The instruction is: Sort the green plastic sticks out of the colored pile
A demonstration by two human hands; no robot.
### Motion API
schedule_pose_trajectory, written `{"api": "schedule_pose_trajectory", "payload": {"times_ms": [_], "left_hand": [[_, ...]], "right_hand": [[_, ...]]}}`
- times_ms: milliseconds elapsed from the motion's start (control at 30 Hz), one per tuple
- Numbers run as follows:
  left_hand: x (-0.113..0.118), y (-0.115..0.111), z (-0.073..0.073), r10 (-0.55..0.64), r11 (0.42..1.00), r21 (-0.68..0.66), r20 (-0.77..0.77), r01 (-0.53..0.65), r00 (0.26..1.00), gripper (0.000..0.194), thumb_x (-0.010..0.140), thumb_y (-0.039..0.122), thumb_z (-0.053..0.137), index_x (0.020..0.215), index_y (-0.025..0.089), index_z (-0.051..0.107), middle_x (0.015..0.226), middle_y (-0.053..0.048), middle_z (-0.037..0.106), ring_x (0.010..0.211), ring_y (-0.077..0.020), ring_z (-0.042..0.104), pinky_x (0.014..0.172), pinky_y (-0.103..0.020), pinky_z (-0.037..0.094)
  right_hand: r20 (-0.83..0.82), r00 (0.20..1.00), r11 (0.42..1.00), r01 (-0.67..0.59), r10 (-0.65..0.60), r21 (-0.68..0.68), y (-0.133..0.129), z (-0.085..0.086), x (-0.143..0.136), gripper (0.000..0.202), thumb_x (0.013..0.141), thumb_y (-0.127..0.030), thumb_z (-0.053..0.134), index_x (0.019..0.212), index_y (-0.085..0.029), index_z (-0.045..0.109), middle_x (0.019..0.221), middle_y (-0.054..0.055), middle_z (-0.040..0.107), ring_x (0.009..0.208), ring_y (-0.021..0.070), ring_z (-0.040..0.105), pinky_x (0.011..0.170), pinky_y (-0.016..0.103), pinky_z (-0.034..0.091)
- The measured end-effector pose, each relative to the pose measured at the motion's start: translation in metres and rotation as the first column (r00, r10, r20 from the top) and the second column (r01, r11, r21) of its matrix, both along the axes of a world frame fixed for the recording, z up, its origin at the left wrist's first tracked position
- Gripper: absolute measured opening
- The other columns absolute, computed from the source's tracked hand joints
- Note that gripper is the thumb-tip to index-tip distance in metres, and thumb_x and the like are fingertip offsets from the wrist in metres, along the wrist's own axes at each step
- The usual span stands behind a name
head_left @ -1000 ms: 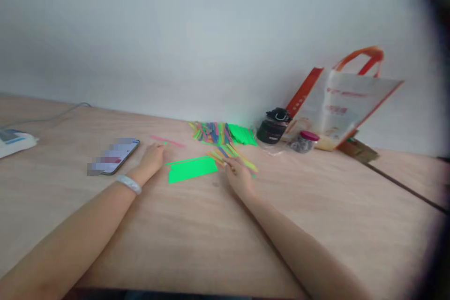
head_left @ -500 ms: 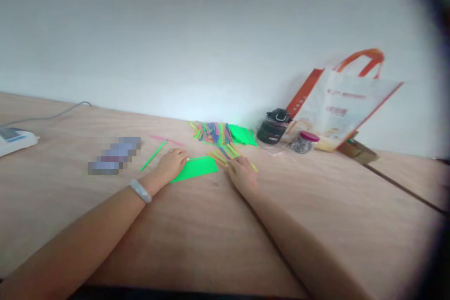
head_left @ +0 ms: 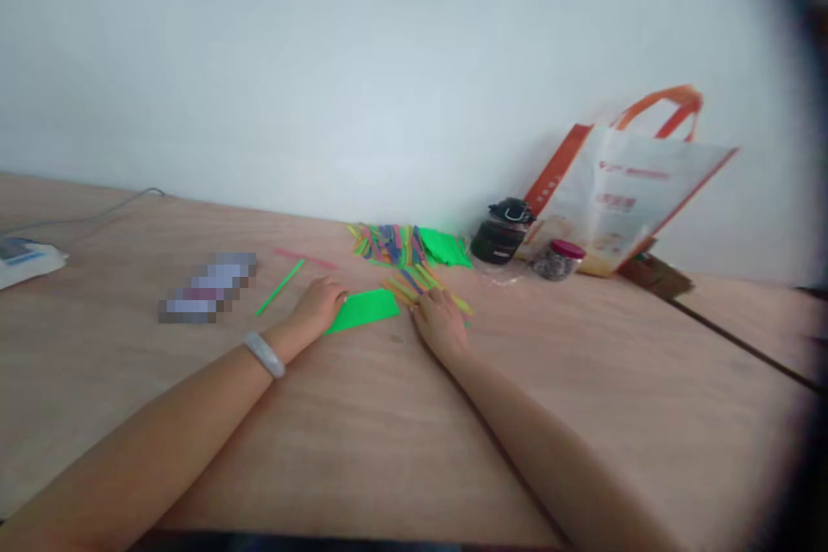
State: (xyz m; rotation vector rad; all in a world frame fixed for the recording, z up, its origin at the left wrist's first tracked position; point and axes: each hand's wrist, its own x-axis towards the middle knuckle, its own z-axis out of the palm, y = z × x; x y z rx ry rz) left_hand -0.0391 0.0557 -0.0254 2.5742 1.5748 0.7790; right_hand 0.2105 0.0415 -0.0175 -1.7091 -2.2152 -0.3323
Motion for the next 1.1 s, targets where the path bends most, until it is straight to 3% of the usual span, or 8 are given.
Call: {"api": "schedule_pose_trajectory", "payload": {"times_ms": [133,300,433,500,600,800,933,1100], "left_hand": [[0.001,-0.001,0.001,-0.007,1.000,-0.008,0.000,0.007,1.000,0.024,0.085,0.015,0.047,0.095,0.016,0.068,0.089,-0.009,0.066,0.087,-0.0199,0.058,0.084,-0.034,0.046],[0.003,-0.005,0.004,0.071,0.997,0.007,0.028,-0.071,0.997,0.023,0.086,0.013,0.044,0.097,0.015,0.064,0.096,-0.009,0.065,0.093,-0.0202,0.057,0.087,-0.035,0.045],[0.005,-0.011,0.008,0.073,0.997,0.022,0.098,-0.076,0.992,0.024,0.087,0.015,0.043,0.104,0.015,0.060,0.098,-0.009,0.065,0.092,-0.0206,0.058,0.085,-0.036,0.046],[0.008,-0.016,0.011,0.008,0.999,0.052,0.121,-0.015,0.993,0.027,0.087,0.014,0.043,0.109,0.015,0.059,0.102,-0.009,0.064,0.095,-0.0202,0.057,0.087,-0.036,0.045],[0.016,-0.025,0.015,-0.060,0.997,0.059,0.117,0.053,0.991,0.032,0.088,0.015,0.041,0.116,0.017,0.057,0.100,-0.008,0.063,0.094,-0.0189,0.057,0.085,-0.033,0.046],[0.031,-0.040,0.021,-0.130,0.990,0.066,0.099,0.124,0.987,0.031,0.089,0.017,0.042,0.114,0.020,0.059,0.096,-0.007,0.061,0.092,-0.0179,0.056,0.083,-0.031,0.046],[0.035,-0.045,0.021,-0.133,0.990,0.055,0.121,0.127,0.984,0.030,0.088,0.015,0.043,0.112,0.018,0.060,0.094,-0.007,0.061,0.090,-0.0181,0.056,0.081,-0.030,0.046],[0.039,-0.047,0.022,-0.118,0.993,0.033,0.170,0.114,0.978,0.026,0.089,0.016,0.043,0.108,0.018,0.062,0.094,-0.006,0.060,0.087,-0.0167,0.057,0.079,-0.028,0.047]], "right_hand": [[-0.017,1.000,1.000,0.017,-0.017,-0.005,-0.001,0.000,-0.002,0.021,0.085,-0.021,0.044,0.087,-0.016,0.064,0.097,0.013,0.061,0.095,0.0253,0.051,0.084,0.037,0.039],[-0.071,0.997,1.000,0.003,-0.002,0.018,0.001,-0.003,-0.001,0.018,0.083,-0.019,0.045,0.086,-0.016,0.062,0.093,0.013,0.061,0.095,0.0254,0.051,0.084,0.037,0.039],[-0.283,0.959,0.998,0.003,0.013,0.057,0.005,-0.007,0.001,0.018,0.084,-0.020,0.042,0.086,-0.017,0.059,0.090,0.010,0.062,0.090,0.0227,0.054,0.082,0.036,0.040],[-0.495,0.868,0.998,-0.008,0.035,0.057,0.007,-0.008,0.002,0.020,0.085,-0.025,0.040,0.090,-0.018,0.058,0.089,0.007,0.063,0.084,0.0206,0.056,0.076,0.034,0.042],[-0.756,0.649,0.996,-0.070,0.089,0.057,0.006,-0.005,0.000,0.024,0.084,-0.034,0.043,0.093,-0.017,0.058,0.086,0.005,0.064,0.077,0.0181,0.056,0.069,0.031,0.044],[-0.934,0.354,0.962,-0.266,0.044,-0.056,-0.006,0.009,-0.009,0.035,0.077,-0.045,0.050,0.091,-0.015,0.061,0.060,-0.002,0.053,0.051,0.0118,0.046,0.049,0.025,0.040],[-0.959,0.282,0.937,-0.342,0.031,-0.070,-0.012,0.011,-0.018,0.035,0.076,-0.047,0.052,0.089,-0.016,0.059,0.062,-0.002,0.053,0.050,0.0102,0.047,0.047,0.024,0.040],[-0.954,0.296,0.903,-0.419,0.037,-0.095,-0.017,0.006,-0.028,0.031,0.078,-0.041,0.050,0.093,-0.016,0.062,0.054,-0.004,0.050,0.048,0.0108,0.049,0.046,0.023,0.042]]}}
